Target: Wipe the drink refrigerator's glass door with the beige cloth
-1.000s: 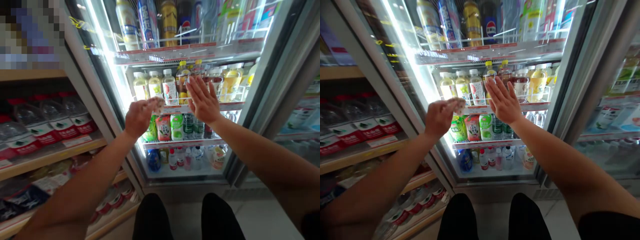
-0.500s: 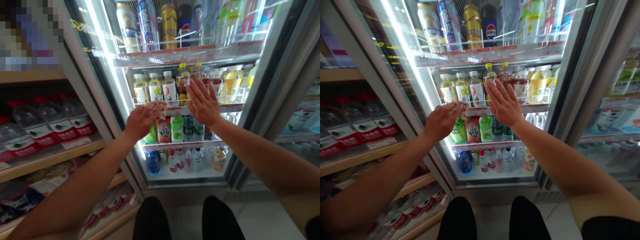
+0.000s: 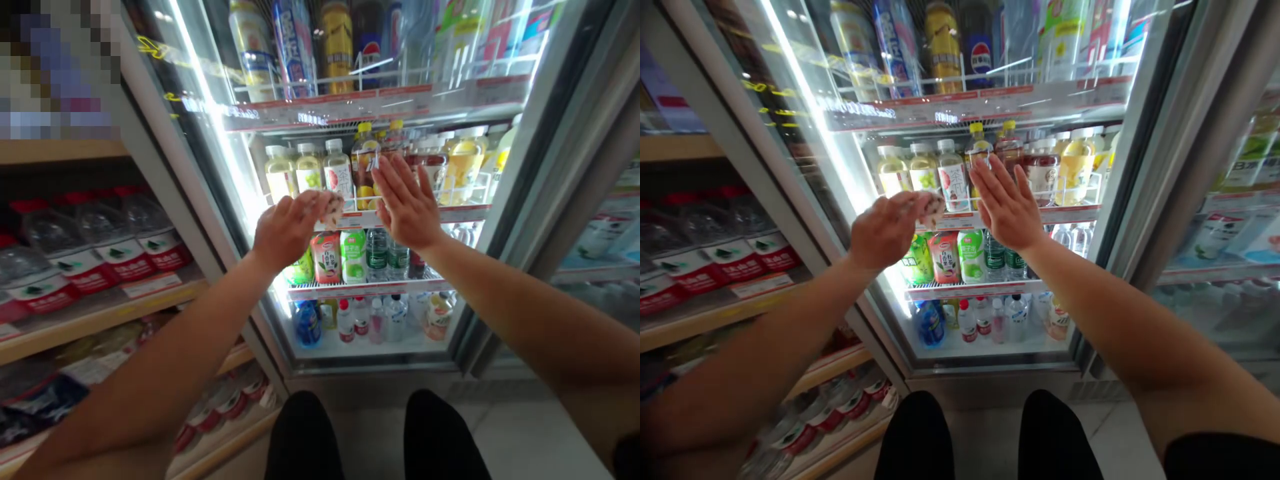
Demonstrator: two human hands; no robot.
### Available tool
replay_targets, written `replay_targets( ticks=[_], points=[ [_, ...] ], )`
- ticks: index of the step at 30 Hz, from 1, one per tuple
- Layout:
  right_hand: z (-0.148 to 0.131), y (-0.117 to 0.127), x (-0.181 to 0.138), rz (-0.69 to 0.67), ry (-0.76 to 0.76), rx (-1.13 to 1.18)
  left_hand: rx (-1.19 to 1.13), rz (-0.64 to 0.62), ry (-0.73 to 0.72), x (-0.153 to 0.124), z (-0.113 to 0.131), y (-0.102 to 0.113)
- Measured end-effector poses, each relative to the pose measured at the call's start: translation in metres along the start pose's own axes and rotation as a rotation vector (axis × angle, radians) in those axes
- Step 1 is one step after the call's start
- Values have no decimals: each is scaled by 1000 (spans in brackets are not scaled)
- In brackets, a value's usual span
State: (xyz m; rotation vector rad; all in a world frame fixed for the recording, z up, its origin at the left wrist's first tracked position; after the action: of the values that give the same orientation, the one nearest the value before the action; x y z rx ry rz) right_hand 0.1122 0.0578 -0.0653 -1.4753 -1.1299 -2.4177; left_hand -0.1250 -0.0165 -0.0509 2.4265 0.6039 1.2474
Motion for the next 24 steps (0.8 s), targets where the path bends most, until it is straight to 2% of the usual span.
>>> replay_targets(
  ticks=[3,6,8,10,12,13,16,18,20,22,24],
  points=[
    [0,1,0,-24,-18,27,35,118,190,15,-23,15],
    [0,2,0,-26,-17,41,38,178,249,18,-16,15],
    [1,1,0,-22,-7,49,87,136,159,10,7,5],
    [1,1,-1,-20,2,51,157,64,-45,2,30,-3],
    [1,2,-1,-14,2,45,188,38,-117,1,34,-3],
    [1,2,-1,-14,1,41,182,53,-80,3,27,1],
    [0,3,-2,-15,-10,38,108,165,162,15,-4,18],
    [0,3,-2,-18,-7,41,40,191,236,18,-13,21],
    [0,2,-3,-14,3,43,3,125,146,17,-5,15],
    [0,1,-3,-9,10,44,8,18,-40,14,10,8],
    [0,1,-3,-7,10,46,18,-35,-97,14,13,5]
  ],
)
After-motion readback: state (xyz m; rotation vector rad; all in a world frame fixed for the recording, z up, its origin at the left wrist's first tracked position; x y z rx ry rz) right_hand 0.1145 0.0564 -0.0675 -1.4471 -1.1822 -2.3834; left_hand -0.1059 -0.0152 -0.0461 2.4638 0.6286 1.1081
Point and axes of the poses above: each hand's wrist, its own x-axis towards the middle knuckle, its own y-axis out of the back of the hand, z = x × y, the point moved 4 cm from there along x, towards the middle knuckle, and after that the axes turned 13 degrees about -z, right-handed, at the moved point
